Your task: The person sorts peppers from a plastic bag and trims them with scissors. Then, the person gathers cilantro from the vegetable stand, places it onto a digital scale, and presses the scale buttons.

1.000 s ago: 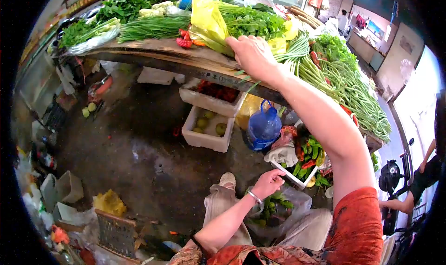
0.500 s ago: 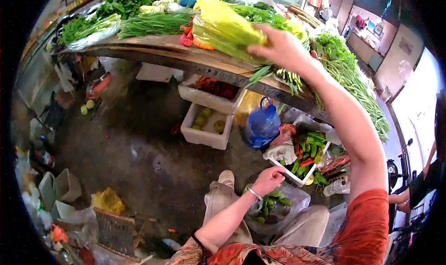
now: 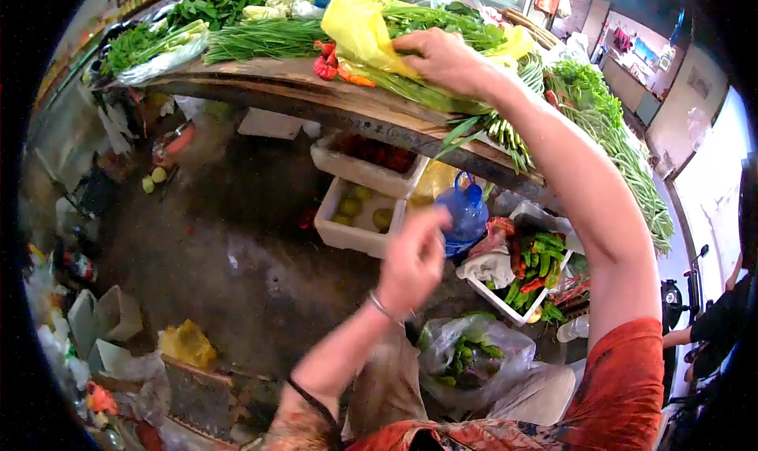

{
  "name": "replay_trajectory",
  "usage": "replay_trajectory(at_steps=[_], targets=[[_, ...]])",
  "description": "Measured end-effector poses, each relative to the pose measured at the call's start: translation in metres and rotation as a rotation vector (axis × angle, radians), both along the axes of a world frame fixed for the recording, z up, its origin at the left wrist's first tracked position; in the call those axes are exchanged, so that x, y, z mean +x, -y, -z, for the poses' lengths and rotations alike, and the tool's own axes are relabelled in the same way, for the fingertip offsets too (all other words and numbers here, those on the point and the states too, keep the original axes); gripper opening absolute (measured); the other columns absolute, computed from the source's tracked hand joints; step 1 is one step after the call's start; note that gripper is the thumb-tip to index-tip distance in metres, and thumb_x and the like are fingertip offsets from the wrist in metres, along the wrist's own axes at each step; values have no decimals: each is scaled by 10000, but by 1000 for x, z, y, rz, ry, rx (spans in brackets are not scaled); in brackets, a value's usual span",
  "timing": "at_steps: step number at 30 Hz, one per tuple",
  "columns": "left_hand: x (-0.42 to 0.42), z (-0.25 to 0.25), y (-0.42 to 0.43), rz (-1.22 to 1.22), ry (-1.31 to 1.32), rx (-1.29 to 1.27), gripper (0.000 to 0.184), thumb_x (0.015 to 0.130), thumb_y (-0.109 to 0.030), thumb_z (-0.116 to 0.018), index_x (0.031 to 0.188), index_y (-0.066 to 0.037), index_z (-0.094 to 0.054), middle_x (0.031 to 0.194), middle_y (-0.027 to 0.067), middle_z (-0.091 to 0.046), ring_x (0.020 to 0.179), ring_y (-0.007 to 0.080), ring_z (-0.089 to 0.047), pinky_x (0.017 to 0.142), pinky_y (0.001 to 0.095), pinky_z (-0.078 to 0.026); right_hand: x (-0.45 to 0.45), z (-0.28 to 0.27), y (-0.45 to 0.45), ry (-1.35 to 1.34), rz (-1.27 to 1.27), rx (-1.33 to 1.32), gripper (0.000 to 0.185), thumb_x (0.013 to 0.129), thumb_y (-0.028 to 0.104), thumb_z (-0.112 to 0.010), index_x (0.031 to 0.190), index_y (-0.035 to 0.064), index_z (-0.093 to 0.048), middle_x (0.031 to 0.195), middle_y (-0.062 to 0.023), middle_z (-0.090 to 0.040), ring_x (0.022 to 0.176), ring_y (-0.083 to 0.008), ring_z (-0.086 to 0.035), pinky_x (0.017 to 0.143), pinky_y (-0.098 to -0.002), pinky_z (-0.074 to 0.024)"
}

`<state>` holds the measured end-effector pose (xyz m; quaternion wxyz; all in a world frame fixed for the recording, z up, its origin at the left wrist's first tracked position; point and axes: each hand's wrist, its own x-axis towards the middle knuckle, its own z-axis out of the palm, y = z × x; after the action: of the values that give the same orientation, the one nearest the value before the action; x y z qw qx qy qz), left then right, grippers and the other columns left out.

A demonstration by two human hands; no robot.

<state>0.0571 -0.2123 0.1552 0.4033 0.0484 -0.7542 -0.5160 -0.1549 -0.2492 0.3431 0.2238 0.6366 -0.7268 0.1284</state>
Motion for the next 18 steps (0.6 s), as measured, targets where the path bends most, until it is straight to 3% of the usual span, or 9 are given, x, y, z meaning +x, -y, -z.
replay_trajectory(at_steps=[2, 3, 5, 7, 9, 10, 15, 17, 18], targets=[[-28, -39, 65, -230, -387, -403, 418, 737, 91, -491, 1126, -38, -573, 1105, 138, -609, 1030, 268, -580, 932, 377, -440, 11, 15, 3, -158, -22, -64, 345, 877, 213, -485, 1171, 57, -574, 1098, -160, -613, 996, -343, -571, 908, -457, -423], [-21, -91, 82, -250, -381, -699, 549, 684, 130, -445, 1202, -33, -528, 1154, 165, -585, 1072, 317, -544, 956, 402, -409, 9, 23, 6, -172, -63, -117, 318, 868, 172, -485, 1152, 61, -572, 1084, -148, -606, 992, -349, -556, 871, -456, -428], [-42, -134, 109, -288, -276, -881, 649, 659, 143, -440, 1265, -82, -503, 1203, 145, -569, 1129, 343, -489, 983, 415, -352, 12, 26, 7, -88, -2, -44, 284, 858, 124, -473, 1114, 61, -578, 1079, -138, -596, 1042, -339, -528, 871, -422, -426], [-73, -143, 149, -351, -62, -1144, 663, 666, 105, -499, 1283, -139, -497, 1245, 98, -559, 1151, 325, -466, 972, 410, -312, 20, 37, 2, -86, -26, -172, 250, 836, 60, -478, 1060, 49, -589, 1032, -139, -597, 1047, -335, -514, 865, -408, -426], [-82, -142, 184, -496, 130, -1334, 642, 670, 78, -538, 1264, -165, -514, 1247, 68, -560, 1153, 301, -460, 977, 410, -317, 25, 42, -9, -154, -24, -179, 283, 805, 55, -486, 1066, 57, -593, 1043, -155, -588, 1013, -358, -523, 877, -495, -414], [-78, -143, 196, -526, 43, -1413, 562, 689, 53, -543, 1218, -136, -527, 1224, 81, -562, 1143, 298, -464, 957, 424, -353, 26, 43, -14, -174, -29, -226, 262, 814, 58, -477, 1039, 53, -611, 996, -158, -591, 970, -366, -531, 874, -480, -424], [-67, -118, 213, -324, -17, -1063, 406, 706, -2, -542, 1096, -113, -543, 1158, 100, -551, 1109, 323, -480, 940, 379, -369, 23, 29, -25, -19, -60, -245, 227, 827, 141, -484, 945, 44, -653, 933, -200, -616, 904, -379, -570, 850, -437, -457], [-64, -111, 211, -369, -109, -961, 379, 707, -8, -555, 1073, -103, -543, 1138, 95, -549, 1088, 328, -498, 936, 365, -388, 26, 12, -23, 200, 89, -54, 267, 850, 210, -523, 983, 8, -636, 931, -190, -633, 846, -313, -610, 801, -390, -478], [-72, -105, 217, -329, -157, -886, 340, 721, -20, -569, 1051, -100, -551, 1117, 76, -554, 1080, 306, -514, 919, 381, -395, 29, 3, -23, 257, 72, -110, 287, 846, 241, -522, 958, 4, -637, 853, -187, -647, 762, -280, -631, 735, -367, -489]])
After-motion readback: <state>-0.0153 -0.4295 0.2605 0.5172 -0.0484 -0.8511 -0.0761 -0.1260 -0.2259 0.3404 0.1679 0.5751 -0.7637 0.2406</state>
